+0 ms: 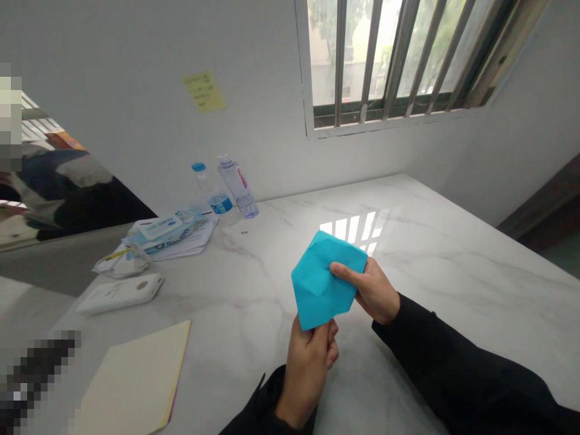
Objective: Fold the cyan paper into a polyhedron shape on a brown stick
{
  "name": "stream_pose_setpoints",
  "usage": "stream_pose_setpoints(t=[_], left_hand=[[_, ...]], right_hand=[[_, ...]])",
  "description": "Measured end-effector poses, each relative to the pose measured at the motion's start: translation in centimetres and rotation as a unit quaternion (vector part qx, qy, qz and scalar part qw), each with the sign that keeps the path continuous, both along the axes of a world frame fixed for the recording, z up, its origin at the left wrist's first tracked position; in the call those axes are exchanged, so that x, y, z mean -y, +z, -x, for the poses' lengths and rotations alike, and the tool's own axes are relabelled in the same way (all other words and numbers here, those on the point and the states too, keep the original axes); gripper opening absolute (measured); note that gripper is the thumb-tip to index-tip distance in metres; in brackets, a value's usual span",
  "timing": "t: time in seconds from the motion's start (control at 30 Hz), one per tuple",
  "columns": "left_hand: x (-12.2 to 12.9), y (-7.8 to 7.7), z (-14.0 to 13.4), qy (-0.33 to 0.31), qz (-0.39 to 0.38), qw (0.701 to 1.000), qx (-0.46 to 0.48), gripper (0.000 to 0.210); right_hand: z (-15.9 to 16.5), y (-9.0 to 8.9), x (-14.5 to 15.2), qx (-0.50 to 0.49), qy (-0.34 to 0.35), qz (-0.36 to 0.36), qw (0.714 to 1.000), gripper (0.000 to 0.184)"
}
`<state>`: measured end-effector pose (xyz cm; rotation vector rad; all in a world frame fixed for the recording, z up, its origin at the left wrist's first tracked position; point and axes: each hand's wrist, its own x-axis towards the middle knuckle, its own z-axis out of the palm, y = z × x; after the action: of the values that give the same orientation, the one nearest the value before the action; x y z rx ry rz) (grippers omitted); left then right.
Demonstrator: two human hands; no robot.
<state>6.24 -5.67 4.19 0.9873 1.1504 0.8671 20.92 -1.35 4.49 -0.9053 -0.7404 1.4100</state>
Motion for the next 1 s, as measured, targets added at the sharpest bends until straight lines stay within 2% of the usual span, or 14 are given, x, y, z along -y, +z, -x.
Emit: stream_pose_setpoints(t=[0.13, 0.27, 0.7, 0.87, 1.0], left_hand=[[-0.1, -0.7, 0.0, -0.004, -0.007, 1.0, 0.011, 0.047], [-0.2, -1.4, 0.0, 0.011, -0.012, 0.999, 0.03, 0.036], [0.0, -1.3, 0.3, 0.017, -0.033, 0.999, 0.026, 0.023], [-0.1, -0.3, 0.3, 0.009, -0.041, 0.999, 0.028, 0.018], [-0.2, 0.7, 0.5, -0.015, -0.035, 0.999, 0.037, 0.027]], right_hand=[[0.0, 0.2, 0.0, -0.025, 0.018, 0.011, 0.999, 0.051], [-0.1, 0.0, -0.1, -0.033, 0.03, 0.016, 0.999, 0.045], [-0.4, -0.1, -0.1, -0.042, 0.065, 0.011, 0.997, 0.044], [-0.6, 0.2, 0.1, -0.054, 0.085, 0.01, 0.995, 0.042], [-1.0, 0.3, 0.0, -0.067, 0.108, 0.013, 0.992, 0.042]])
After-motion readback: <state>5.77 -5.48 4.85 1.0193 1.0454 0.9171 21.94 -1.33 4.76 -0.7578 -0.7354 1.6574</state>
